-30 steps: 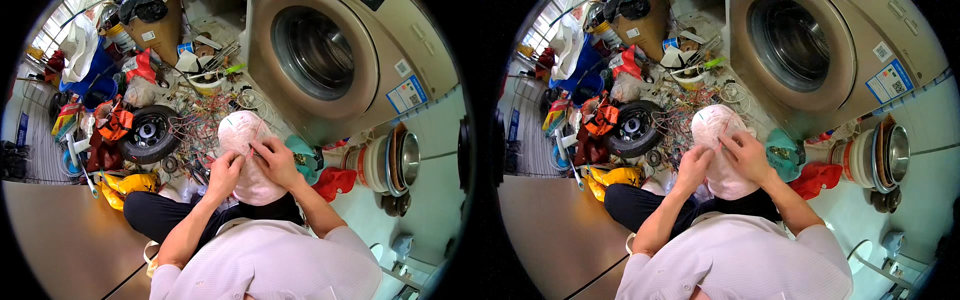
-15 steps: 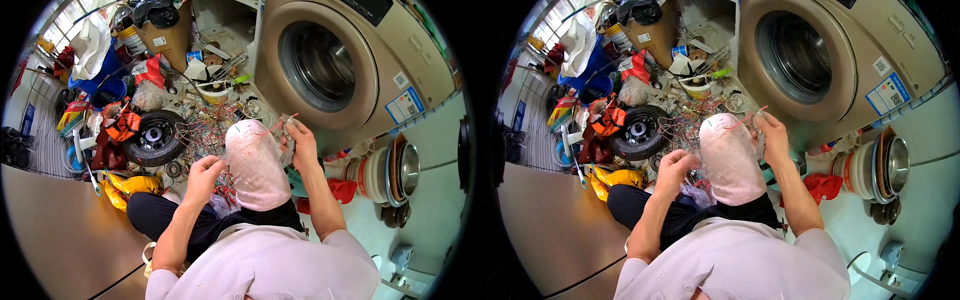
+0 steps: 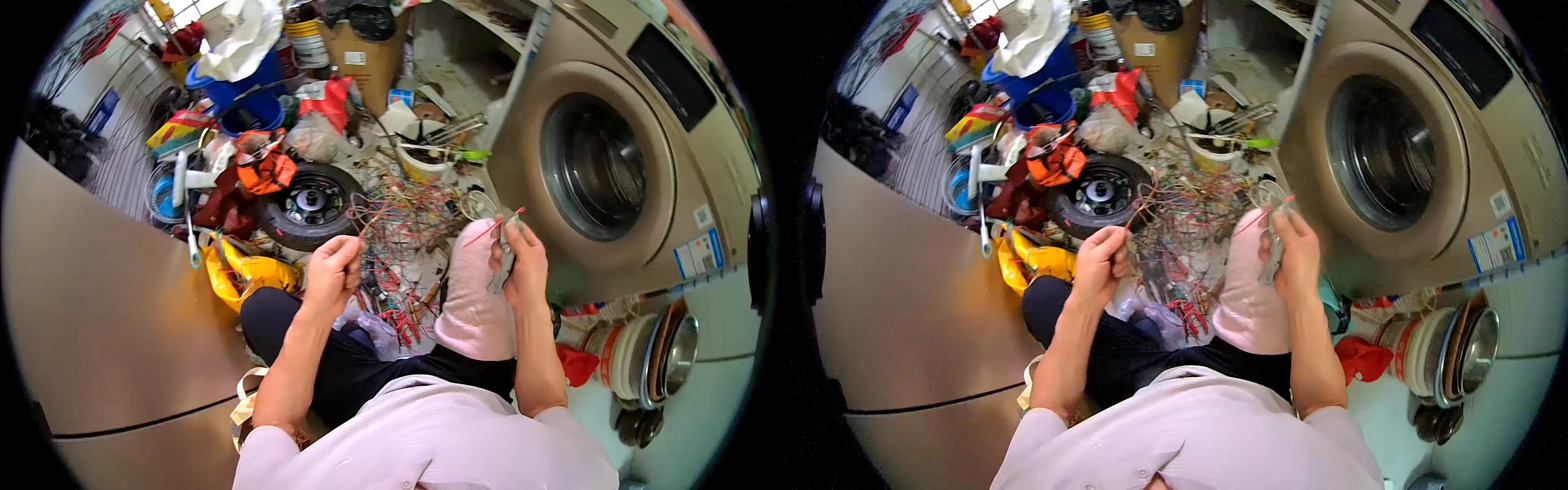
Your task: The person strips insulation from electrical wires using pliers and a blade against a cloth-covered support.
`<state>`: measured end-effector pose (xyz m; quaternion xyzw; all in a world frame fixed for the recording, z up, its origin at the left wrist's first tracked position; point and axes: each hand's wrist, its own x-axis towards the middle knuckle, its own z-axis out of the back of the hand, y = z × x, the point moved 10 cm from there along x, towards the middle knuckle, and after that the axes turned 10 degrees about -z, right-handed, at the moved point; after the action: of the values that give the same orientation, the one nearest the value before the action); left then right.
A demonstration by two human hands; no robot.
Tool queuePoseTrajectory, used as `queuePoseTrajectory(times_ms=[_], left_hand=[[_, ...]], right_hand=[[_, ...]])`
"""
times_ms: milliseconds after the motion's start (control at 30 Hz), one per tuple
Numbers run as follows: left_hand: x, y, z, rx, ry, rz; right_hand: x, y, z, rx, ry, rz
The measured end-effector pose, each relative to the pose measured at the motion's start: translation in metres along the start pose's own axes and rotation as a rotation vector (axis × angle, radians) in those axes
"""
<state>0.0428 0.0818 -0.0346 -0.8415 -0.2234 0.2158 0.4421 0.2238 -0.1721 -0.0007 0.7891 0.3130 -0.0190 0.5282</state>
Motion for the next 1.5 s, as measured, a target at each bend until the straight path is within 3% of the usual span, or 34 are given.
queuePoseTrajectory(times_ms=[33,67,100,167,300,400,567,767,1000,1167,1367,1500], left_hand=[[0.000,-0.002,-0.003,0.001,-0.003,-0.003],[0.001,-0.004,-0.006,-0.020,0.027,-0.005],[0.002,-0.006,-0.010,-0.043,0.062,-0.004],[0.003,-0.010,-0.016,-0.022,0.077,-0.015],[0.007,-0.018,-0.030,0.030,0.141,-0.015],[0.010,-0.021,-0.047,0.059,0.199,-0.003],[0.012,-0.032,-0.075,0.209,0.388,0.018],[0.031,-0.032,-0.082,0.384,0.511,0.024],[0.050,-0.008,-0.067,0.333,0.362,0.116],[0.058,0.013,-0.061,0.257,0.283,0.114],[0.063,0.016,-0.061,0.141,0.194,0.058],[0.063,0.018,-0.057,0.206,0.153,0.026]], right_hand=[[-0.001,-0.007,-0.014,-0.099,0.042,0.001],[-0.005,-0.016,-0.029,-0.528,0.073,-0.016],[-0.014,-0.029,-0.056,-0.658,0.200,-0.098],[-0.014,-0.036,-0.078,-0.905,0.243,0.189],[0.002,-0.039,-0.100,-0.719,0.305,-0.004],[0.006,-0.031,-0.134,-0.391,0.354,-0.114],[0.020,-0.020,-0.151,-0.295,0.369,-0.084],[0.042,-0.038,-0.157,-0.302,0.493,-0.305],[0.064,-0.040,-0.152,-0.485,0.410,-0.170],[0.068,-0.032,-0.148,-0.670,0.356,0.039],[0.071,-0.036,-0.128,-0.682,0.264,0.094],[0.061,-0.022,-0.134,-0.708,0.322,0.298]])
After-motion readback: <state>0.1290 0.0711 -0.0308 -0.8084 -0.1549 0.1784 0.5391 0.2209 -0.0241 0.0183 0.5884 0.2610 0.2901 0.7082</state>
